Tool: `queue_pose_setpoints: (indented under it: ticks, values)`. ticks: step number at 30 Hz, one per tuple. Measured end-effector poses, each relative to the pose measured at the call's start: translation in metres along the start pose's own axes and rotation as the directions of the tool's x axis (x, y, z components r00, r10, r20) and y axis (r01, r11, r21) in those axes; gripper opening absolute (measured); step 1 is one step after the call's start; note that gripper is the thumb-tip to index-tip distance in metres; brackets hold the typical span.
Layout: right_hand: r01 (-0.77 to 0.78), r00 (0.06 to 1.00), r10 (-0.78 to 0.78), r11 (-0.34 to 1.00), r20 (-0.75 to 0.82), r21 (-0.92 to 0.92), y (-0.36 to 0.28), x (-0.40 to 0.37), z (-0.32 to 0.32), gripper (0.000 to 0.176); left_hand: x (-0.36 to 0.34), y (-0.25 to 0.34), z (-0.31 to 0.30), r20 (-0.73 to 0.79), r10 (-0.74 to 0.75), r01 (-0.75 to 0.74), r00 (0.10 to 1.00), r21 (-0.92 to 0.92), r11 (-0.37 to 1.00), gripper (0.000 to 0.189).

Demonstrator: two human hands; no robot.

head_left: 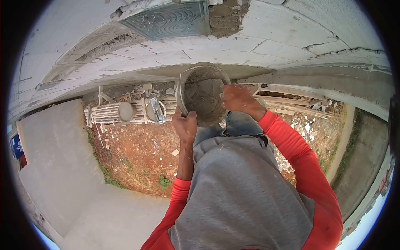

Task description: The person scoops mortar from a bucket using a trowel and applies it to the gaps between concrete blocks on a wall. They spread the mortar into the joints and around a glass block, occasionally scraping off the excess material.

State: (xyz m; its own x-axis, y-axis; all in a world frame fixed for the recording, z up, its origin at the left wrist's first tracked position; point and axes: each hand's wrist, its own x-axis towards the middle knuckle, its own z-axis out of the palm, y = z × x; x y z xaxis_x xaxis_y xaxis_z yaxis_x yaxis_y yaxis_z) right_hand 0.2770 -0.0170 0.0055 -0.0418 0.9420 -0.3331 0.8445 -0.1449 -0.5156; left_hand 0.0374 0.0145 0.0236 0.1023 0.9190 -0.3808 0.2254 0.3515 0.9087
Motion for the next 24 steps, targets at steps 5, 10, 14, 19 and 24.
queue_pose_setpoints:
  ticks: [5, 10, 14, 19, 24]
  values:
    - [-0.187, 0.979, 0.153, 0.933, 0.133, 0.307, -0.009, -0.007, 0.000, 0.036, 0.001, 0.016, 0.019, 0.026, 0.012, -0.012, 1.000, 0.004, 1.000, 0.047]
    - [-0.318, 0.948, 0.312, 0.913, 0.063, 0.254, 0.012, -0.059, -0.022, 0.039, 0.008, 0.005, 0.028, 0.034, -0.024, 0.027, 0.999, -0.110, 0.994, 0.045]
    - [-0.267, 0.958, 0.283, 0.939, -0.045, 0.217, 0.031, -0.084, -0.038, 0.038, 0.017, -0.007, 0.030, 0.058, -0.005, 0.012, 0.998, -0.121, 0.993, 0.048]
    - [-0.198, 0.971, 0.208, 0.976, -0.118, 0.093, 0.046, -0.094, -0.055, 0.038, 0.014, -0.016, 0.035, 0.051, -0.033, 0.042, 0.998, -0.182, 0.982, 0.050]
    - [-0.241, 0.965, 0.254, 0.956, -0.062, 0.165, 0.044, -0.093, -0.079, 0.040, 0.003, -0.020, 0.025, -0.013, -0.064, 0.059, 0.998, -0.241, 0.969, 0.049]
